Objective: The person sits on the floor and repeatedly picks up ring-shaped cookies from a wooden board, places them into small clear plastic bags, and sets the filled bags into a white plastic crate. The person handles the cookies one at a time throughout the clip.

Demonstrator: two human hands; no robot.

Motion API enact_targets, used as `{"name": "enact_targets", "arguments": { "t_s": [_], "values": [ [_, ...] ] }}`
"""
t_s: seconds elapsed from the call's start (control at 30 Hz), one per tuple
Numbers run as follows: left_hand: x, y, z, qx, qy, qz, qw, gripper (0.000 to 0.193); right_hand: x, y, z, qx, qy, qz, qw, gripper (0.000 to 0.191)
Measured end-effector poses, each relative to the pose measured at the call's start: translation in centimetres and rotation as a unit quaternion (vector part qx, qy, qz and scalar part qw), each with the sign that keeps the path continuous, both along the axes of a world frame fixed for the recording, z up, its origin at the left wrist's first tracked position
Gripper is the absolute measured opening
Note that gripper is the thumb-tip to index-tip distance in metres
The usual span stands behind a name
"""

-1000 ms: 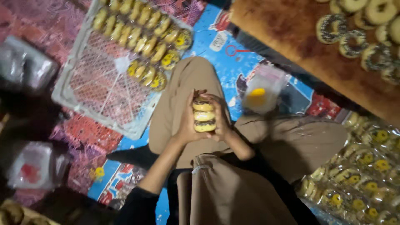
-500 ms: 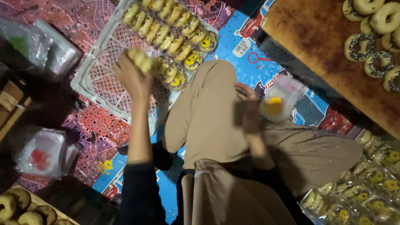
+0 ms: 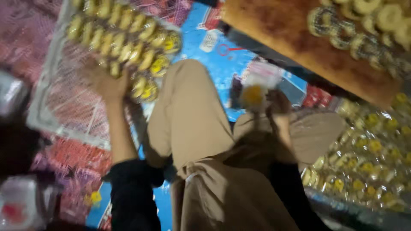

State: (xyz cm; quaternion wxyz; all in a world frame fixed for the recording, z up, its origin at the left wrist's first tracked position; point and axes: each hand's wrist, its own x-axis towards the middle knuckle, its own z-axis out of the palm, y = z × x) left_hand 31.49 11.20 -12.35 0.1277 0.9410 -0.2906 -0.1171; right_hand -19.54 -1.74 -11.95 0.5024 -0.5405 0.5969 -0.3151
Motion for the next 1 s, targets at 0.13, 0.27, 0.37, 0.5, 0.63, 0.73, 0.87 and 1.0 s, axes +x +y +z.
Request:
{"name": "enact_targets", "arguments": {
  "t_s": [0.13, 0.27, 0.37, 0.5, 0.63, 0.73, 0.87, 1.0],
  "values": [
    [-5.3, -1.1, 3.0, -0.1, -0.083, -0.019, 0.991, 0.115, 0.4, -4.6, -0.5, -0.327, 0.324, 0.222, 0.859, 0.041],
    [-16.6, -5.4, 5.1, -0.509, 0.108, -0.162, 0.838, 0.109, 3.0, -7.6, -0.3, -0.438, 0.368, 0.234, 0.786, 0.048],
    [-25.8, -8.3, 4.9, -0.352, 0.123, -0.259, 0.891, 0.065, 4.9, -8.7, 1.2, -0.364, 0.447, 0.294, 0.763, 0.015],
    [-33.0, -14.8, 2.3, -0.377, 0.242, -0.221, 0.866, 0.067, 4.3, -8.3, 3.7, -0.322, 0.396, 0.398, 0.762, 0.013],
    [-36.7, -17.1, 2.0, -0.062, 0.479, -0.292, 0.826, 0.038, -0.1, -5.0, 6.1, -0.416, 0.296, 0.345, 0.788, 0.008],
    [-40.7, -14.3, 3.5, -0.217, 0.365, -0.402, 0.811, 0.028, -3.7, -1.7, 7.3, -0.27, 0.482, 0.35, 0.757, 0.035],
    [-44.0, -9.8, 6.5, -0.39, 0.12, -0.551, 0.727, 0.046, -4.6, 0.9, 8.4, -0.254, 0.522, 0.359, 0.731, 0.058],
    [-40.2, -13.4, 5.3, -0.518, 0.743, 0.054, 0.42, 0.051, -1.2, -2.0, 9.9, -0.334, 0.188, 0.32, 0.867, 0.077]
  ]
}}
